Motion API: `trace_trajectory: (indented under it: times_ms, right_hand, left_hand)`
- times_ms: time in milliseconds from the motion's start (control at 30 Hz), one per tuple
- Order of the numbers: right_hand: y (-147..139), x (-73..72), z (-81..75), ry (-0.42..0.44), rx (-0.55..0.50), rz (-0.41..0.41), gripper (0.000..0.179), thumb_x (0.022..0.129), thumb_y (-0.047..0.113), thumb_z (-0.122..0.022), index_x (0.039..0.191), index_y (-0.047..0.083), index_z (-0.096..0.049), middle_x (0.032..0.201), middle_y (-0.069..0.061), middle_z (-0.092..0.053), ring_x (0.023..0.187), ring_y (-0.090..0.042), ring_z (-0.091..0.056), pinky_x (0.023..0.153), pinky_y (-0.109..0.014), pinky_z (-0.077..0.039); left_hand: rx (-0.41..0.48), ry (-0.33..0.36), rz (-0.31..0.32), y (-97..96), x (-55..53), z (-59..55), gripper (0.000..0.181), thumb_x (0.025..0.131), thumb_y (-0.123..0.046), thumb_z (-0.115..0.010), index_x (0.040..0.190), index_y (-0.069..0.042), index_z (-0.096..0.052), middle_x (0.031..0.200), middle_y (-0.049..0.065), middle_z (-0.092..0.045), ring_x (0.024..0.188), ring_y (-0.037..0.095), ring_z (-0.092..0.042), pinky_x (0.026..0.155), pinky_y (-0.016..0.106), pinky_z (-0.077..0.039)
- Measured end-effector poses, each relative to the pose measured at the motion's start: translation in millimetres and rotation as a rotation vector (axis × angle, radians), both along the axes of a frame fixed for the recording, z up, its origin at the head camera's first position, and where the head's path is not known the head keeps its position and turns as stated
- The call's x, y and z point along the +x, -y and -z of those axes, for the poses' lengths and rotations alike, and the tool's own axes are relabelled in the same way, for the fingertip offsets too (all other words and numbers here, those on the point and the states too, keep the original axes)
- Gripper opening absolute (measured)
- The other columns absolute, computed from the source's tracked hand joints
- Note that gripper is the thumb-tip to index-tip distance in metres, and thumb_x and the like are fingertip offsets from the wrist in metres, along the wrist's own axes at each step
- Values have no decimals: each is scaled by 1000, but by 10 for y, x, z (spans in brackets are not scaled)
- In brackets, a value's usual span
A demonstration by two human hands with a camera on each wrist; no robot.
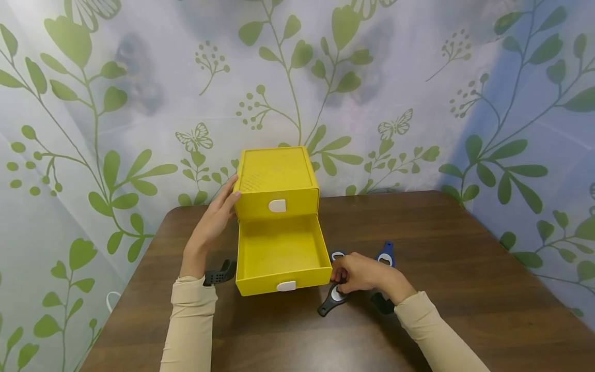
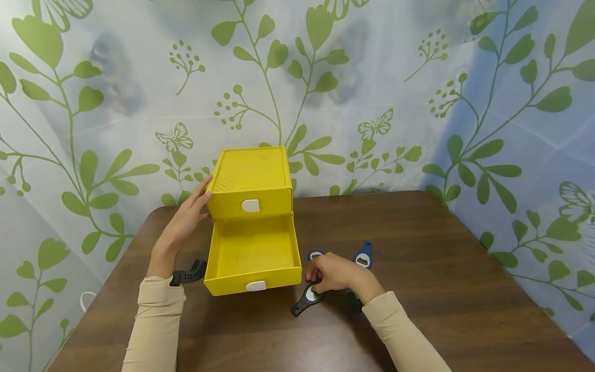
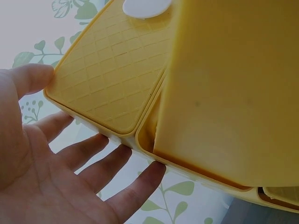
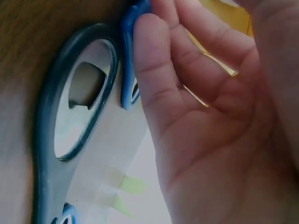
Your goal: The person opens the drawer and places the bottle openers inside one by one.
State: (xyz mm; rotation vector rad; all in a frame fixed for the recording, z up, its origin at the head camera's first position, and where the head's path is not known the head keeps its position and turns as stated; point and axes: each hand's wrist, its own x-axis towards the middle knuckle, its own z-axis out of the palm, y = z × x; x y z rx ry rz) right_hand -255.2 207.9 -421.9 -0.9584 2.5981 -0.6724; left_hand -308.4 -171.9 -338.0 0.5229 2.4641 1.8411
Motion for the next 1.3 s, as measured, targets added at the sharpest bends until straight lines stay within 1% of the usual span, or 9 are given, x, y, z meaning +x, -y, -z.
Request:
trace_trajectory:
  times_ms: [267, 400, 500, 667, 900, 1000, 1100, 1200, 1300]
  right_hand:
    - [-6, -25, 33, -25, 9, 11, 15, 82, 9, -81, 93, 17, -74, 80, 14, -63, 71, -3, -54, 68, -21, -52]
    - [-8, -32, 36, -20, 19, 22, 15, 82, 11, -81, 93, 18, -74, 79, 15, -62, 71, -4, -55, 68, -21, -52]
    - [-16, -34, 28, -24, 9, 16, 15, 82, 10, -80, 93, 18, -74, 80, 15, -63, 71, -3, -56, 68, -21, -53]
    - [-39, -41, 8, -19, -31, 3, 14, 84, 9, -78, 94, 16, -73, 82, 14, -66, 73, -2, -60, 71, -21, -56]
    - [-97, -53, -33, 25, -88, -12, 17, 85, 6, -77, 99, 13, -71, 87, 11, -68, 76, -4, -63, 73, -22, -57]
    - [-128, -56, -71, 33, -116, -24, 18, 85, 5, -76, 101, 12, -72, 89, 9, -68, 75, -5, -62, 71, -24, -58]
    - [-171, -59, -110, 47, -146, -25, 18, 85, 4, -75, 100, 15, -72, 90, 8, -69, 76, -7, -62, 71, -25, -58]
    - [-224, -61, -161, 65, -185, -23, 18, 87, 4, -74, 100, 17, -73, 92, 7, -71, 79, -8, -65, 73, -26, -59]
    - [-278, -59, -220, 57, -206, -8, 17, 88, 4, -73, 99, 17, -73, 92, 6, -72, 81, -9, -67, 76, -26, -60]
  left_hand:
    - [7, 7, 1, -1, 5, -2, 65, 109, -52, -41, 166, -36, -14, 173, -11, -8, 158, 23, -16, 119, 67, -27]
    - [11, 7, 2, -3, 4, -7, 65, 110, -52, -41, 166, -36, -15, 173, -11, -7, 158, 23, -16, 119, 67, -27]
    - [13, 5, 2, -5, 1, -8, 65, 110, -52, -41, 166, -35, -14, 173, -11, -8, 158, 23, -16, 119, 67, -27]
    - [15, -2, 3, -8, 3, -2, 64, 110, -50, -41, 167, -35, -15, 172, -11, -9, 158, 23, -17, 119, 67, -28]
    - [15, -7, 2, -9, 1, 8, 64, 110, -50, -41, 167, -34, -15, 172, -11, -10, 158, 23, -18, 119, 67, -28]
    - [14, -3, 1, -7, 2, 7, 65, 110, -51, -41, 167, -34, -15, 173, -11, -9, 158, 23, -17, 119, 67, -28]
    - [12, 0, -2, -4, 7, 5, 65, 110, -51, -41, 167, -34, -15, 173, -10, -9, 158, 24, -18, 119, 68, -27]
    - [17, -1, 1, -2, 13, 2, 65, 110, -51, -41, 167, -34, -15, 173, -9, -9, 158, 25, -18, 119, 68, -27]
    - [22, -6, 7, -5, 14, 3, 66, 110, -51, -41, 167, -34, -15, 173, -9, -10, 157, 24, -19, 118, 68, -28]
